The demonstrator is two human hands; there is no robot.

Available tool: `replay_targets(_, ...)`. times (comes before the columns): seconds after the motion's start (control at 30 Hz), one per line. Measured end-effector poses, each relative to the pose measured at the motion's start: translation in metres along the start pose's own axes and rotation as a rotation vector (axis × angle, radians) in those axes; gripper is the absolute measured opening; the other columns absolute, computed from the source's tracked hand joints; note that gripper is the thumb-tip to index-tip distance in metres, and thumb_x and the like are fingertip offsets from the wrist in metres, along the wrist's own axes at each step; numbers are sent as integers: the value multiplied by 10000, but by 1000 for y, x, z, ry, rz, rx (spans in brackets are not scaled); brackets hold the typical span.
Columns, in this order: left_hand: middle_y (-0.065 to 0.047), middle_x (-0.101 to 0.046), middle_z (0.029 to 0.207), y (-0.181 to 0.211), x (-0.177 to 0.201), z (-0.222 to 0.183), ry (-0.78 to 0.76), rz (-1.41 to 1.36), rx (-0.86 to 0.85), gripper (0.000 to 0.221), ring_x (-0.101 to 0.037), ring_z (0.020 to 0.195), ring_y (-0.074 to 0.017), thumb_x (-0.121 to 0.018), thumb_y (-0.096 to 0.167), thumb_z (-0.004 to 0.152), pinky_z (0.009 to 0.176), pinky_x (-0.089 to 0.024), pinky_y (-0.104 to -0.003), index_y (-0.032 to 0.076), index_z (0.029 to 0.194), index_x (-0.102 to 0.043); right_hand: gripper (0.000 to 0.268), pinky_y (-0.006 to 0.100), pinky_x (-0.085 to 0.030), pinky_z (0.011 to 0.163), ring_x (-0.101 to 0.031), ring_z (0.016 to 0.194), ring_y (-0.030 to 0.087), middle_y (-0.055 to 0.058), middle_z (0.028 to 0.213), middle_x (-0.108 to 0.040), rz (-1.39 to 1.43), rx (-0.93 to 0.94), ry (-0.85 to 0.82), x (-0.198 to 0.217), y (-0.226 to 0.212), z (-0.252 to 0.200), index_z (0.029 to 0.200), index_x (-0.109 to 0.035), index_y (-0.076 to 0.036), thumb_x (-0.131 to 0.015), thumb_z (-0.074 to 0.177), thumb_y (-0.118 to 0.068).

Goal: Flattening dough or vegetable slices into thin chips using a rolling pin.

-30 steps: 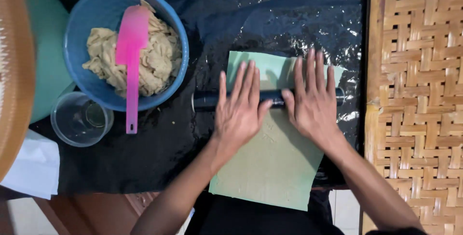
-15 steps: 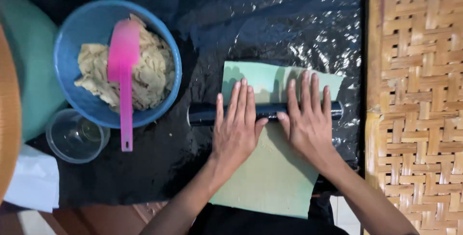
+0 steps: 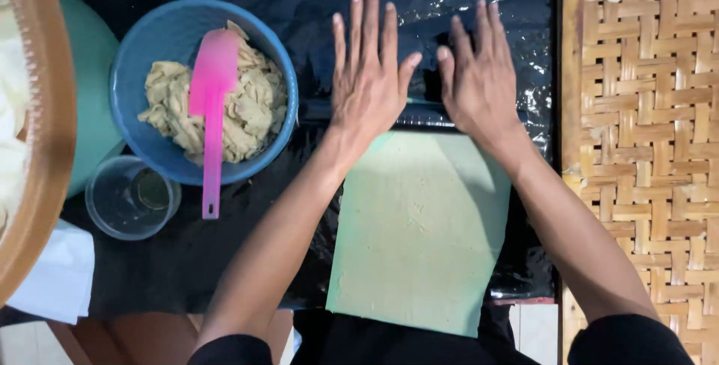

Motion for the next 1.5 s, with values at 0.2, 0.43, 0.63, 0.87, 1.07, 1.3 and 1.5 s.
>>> replay_targets(0.2, -187, -543, 1498, 48, 87, -64, 225, -255, 32, 403, -495, 1460, -366, -636, 211, 1099, 1275, -386, -509, 6, 1433, -541, 313, 517, -419, 1178, -500, 1395, 485, 314, 1460, -546, 2, 102, 196, 9, -5, -1, 1320, -644, 79, -605, 1153, -183)
replay_targets(0.43, -226, -604, 1142, -46, 187, -113, 324, 309, 454, 404, -593, 1092, -432, -775, 224, 968, 985, -475, -545, -36, 1208, -579, 306, 504, -447, 1141, -546, 1342, 453, 273, 1418, -589, 46, 165, 168, 33, -50, -28, 1284, -660, 59, -636, 1111, -192)
replay_targets(0.63, -245, -643, 1090, -87, 173, -132, 61, 233, 447, 346, -633, 1040, -435, -723, 146, 895, 877, -511, -513, -47, 1158, -607, 362, 506, -443, 1129, -534, 1345, 433, 262, 1385, -583, 50, 222, 133, 14, -73, -57, 1281, -665, 37, -680, 1021, -215)
replay_targets(0.87, -236, -707, 938, -69, 231, -124, -173, 358, 559, 211, -701, 804, -451, -567, 181, 1007, 709, -559, -545, 25, 1125, -648, 360, 507, -448, 1133, -523, 1360, 424, 238, 1403, -574, 105, 207, 157, 16, -80, -58, 1288, -660, 25, -706, 998, -184)
replay_targets(1.07, -215, -716, 741, -61, 260, -132, -285, 434, 560, 224, -709, 737, -442, -564, 289, 1007, 707, -551, -556, 197, 1114, -739, 327, 477, -493, 1082, -568, 1298, 404, 224, 1370, -593, 314, 224, 159, 10, -128, -51, 1267, -657, 15, -697, 1003, -173)
replay_targets(1.3, -209, -735, 844, -88, 223, -138, -230, 397, 415, 309, -718, 722, -452, -551, 69, 830, 632, -546, -566, 78, 1082, -730, 461, 407, -557, 846, -682, 973, 334, 204, 1144, -664, 591, 152, 68, -7, -179, -28, 1392, -568, 63, -690, 1005, -156)
replay_targets(1.5, -226, -731, 781, -92, 201, -115, -261, 333, 492, 348, -727, 749, -426, -590, 337, 1015, 695, -552, -552, 34, 941, -742, 602, 352, -540, 709, -642, 757, 233, 153, 932, -635, 670, 78, 38, -35, -187, -11, 1466, -502, 96, -739, 971, -153)
Point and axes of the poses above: each hand's wrist, its own z-axis towards the middle knuckle, its own x-axis out of the back of the hand, y = z × x, the point moved 3 cm from there along z, towards the middle knuckle
